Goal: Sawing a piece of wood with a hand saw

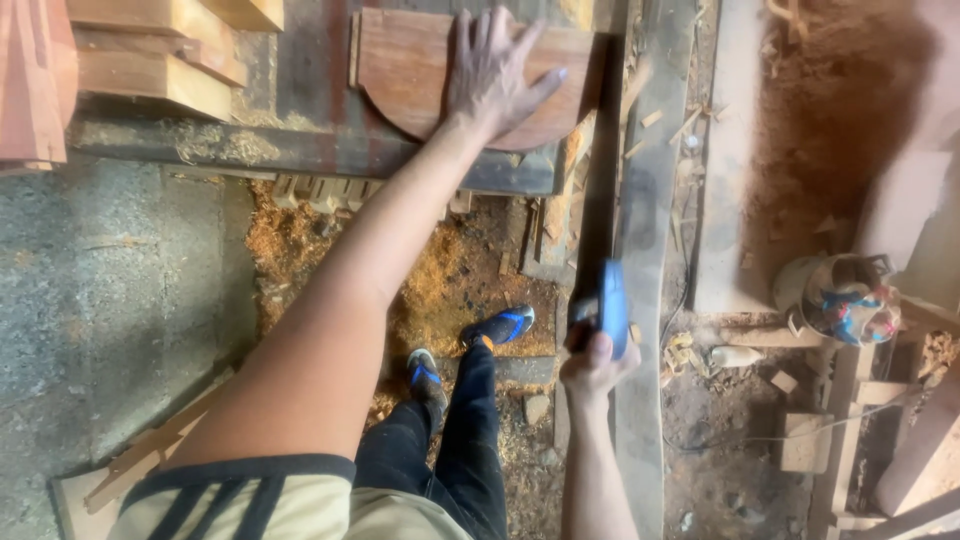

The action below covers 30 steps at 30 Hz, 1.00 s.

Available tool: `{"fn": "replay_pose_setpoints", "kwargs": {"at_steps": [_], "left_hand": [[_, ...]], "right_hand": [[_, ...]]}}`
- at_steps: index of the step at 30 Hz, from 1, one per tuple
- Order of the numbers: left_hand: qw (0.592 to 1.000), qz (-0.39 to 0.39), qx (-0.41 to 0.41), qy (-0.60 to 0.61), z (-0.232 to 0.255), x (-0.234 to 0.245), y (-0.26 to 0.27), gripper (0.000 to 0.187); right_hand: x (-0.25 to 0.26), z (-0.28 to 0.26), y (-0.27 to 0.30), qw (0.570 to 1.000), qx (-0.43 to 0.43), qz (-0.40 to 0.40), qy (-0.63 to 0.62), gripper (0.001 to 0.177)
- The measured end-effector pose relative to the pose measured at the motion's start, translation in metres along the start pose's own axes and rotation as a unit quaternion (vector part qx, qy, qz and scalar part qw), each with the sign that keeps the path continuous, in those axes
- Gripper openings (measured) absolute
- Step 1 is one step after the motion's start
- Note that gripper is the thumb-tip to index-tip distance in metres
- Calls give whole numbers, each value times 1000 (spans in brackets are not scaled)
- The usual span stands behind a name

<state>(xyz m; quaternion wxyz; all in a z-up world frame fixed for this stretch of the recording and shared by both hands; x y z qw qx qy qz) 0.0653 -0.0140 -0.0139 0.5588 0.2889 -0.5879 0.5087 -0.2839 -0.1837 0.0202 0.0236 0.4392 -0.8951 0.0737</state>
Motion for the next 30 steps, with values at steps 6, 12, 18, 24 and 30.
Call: {"fn": "replay_pose_setpoints", "kwargs": {"at_steps": [6, 12, 18, 24, 30], "left_hand": [[1000, -9, -5, -26, 8, 15, 0, 66], [991, -113, 38, -56, 0, 9, 1, 84], [998, -35, 44, -16, 0, 11, 19, 87], [953, -297, -1, -63, 11, 80, 57, 131], [950, -293, -34, -101, 0, 67, 47, 133]], "right_hand": [[-58, -13, -78, 994, -105, 17, -9, 43], [-42, -109, -81, 983, 182, 34, -10, 71], [90, -43, 33, 988, -126, -24, 85, 82], [193, -37, 119, 877, -343, -71, 328, 59], [163, -94, 86, 867, -408, -3, 286, 52]]}}
Point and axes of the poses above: each hand's wrist, its own y-axis away from the middle knuckle, its own x-axis out of the back of the hand, z = x × y, the point moved 6 cm from there along -y, towards the middle knuckle, and after that the axes turned 9 degrees about -y, right-handed, at the moved point
